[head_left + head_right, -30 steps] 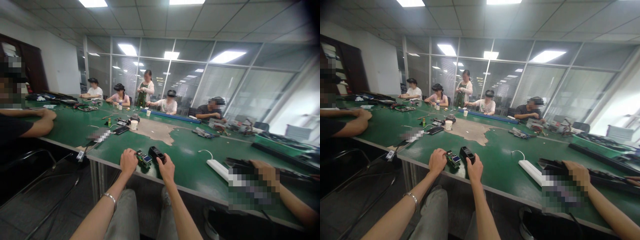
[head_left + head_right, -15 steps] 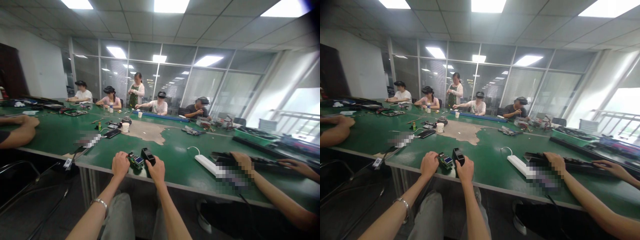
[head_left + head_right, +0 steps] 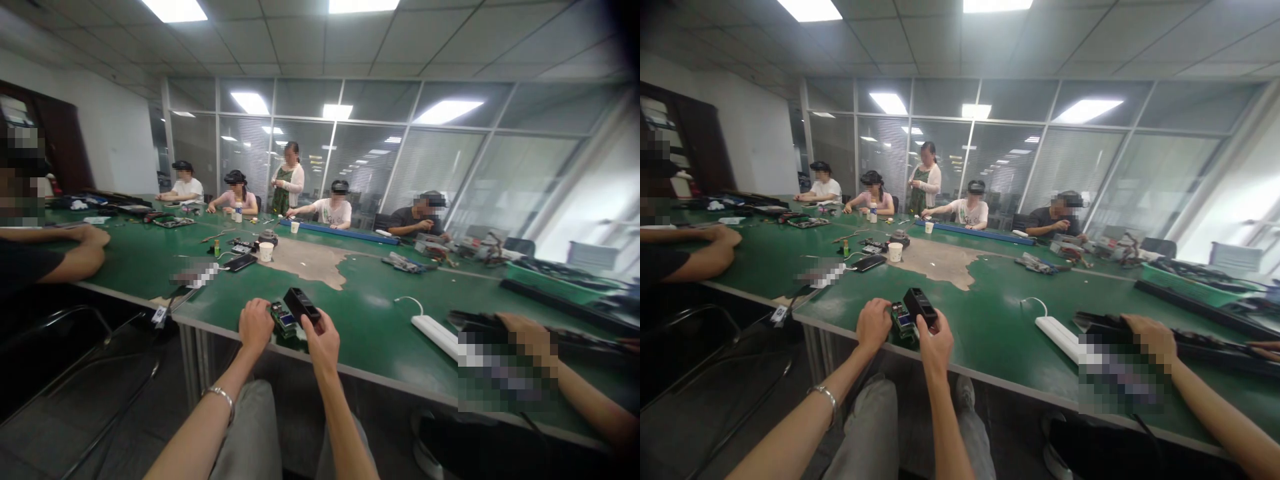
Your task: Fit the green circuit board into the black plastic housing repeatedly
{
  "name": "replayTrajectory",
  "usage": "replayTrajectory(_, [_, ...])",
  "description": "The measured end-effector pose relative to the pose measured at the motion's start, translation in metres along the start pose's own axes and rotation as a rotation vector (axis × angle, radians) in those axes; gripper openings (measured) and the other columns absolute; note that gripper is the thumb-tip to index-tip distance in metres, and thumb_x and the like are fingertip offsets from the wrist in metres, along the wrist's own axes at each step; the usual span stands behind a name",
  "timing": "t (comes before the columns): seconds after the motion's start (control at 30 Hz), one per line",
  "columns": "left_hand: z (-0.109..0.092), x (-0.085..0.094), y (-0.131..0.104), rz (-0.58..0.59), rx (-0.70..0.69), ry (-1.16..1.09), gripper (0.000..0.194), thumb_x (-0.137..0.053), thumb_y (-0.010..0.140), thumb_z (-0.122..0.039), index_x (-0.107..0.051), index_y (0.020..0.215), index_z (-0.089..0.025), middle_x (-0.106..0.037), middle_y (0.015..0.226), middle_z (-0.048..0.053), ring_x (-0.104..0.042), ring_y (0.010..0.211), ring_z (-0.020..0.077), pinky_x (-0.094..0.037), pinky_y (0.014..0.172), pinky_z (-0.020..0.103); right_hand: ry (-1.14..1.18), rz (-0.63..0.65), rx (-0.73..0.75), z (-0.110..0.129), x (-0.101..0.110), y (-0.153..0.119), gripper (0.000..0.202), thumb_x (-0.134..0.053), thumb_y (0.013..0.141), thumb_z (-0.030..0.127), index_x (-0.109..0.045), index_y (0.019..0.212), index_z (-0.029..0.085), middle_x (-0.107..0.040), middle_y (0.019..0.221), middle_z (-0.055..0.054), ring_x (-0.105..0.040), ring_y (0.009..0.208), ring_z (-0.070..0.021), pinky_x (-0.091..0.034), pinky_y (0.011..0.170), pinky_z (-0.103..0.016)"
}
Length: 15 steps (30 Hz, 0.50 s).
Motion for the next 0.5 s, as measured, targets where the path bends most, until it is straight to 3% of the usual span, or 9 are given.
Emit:
replayTrajectory(0.23, [0.003, -0.003, 0.002, 0.018, 0.006, -0.012, 0.025, -0.046, 0.084, -0.009, -0.066, 0.094, -0.021, -0.063, 0.100, 0.007, -0.054, 0.100, 0.0214, -0.038, 0.088, 0.032, -0.045, 0.098, 0.059, 0.022, -0.015, 0.001, 0.044, -0.061, 0.077, 0.044, -0.063, 0.113, 0.018, -0.071, 0.101, -0.007, -0.067, 0.089, -0.0206, -0.051, 0.079, -0.031])
replayTrajectory(0.5, [0.004, -0.001, 0.002, 0.030, 0.024, -0.017, 0.023, -0.046, 0.086, -0.012, -0.067, 0.092, -0.021, -0.063, 0.100, 0.007, -0.054, 0.099, 0.0219, -0.038, 0.085, 0.032, -0.293, 0.067, 0.143, 0.037, -0.025, -0.006, 0.041, -0.061, 0.077, 0.041, -0.062, 0.112, 0.020, -0.070, 0.100, -0.008, -0.065, 0.090, -0.0231, -0.049, 0.080, -0.032])
Point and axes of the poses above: each hand's wrist, its own y-axis towards the middle knuckle, its own x-axis out of the back of the hand, z = x × y, the point moved 2 cm from there along y, towards the middle knuckle
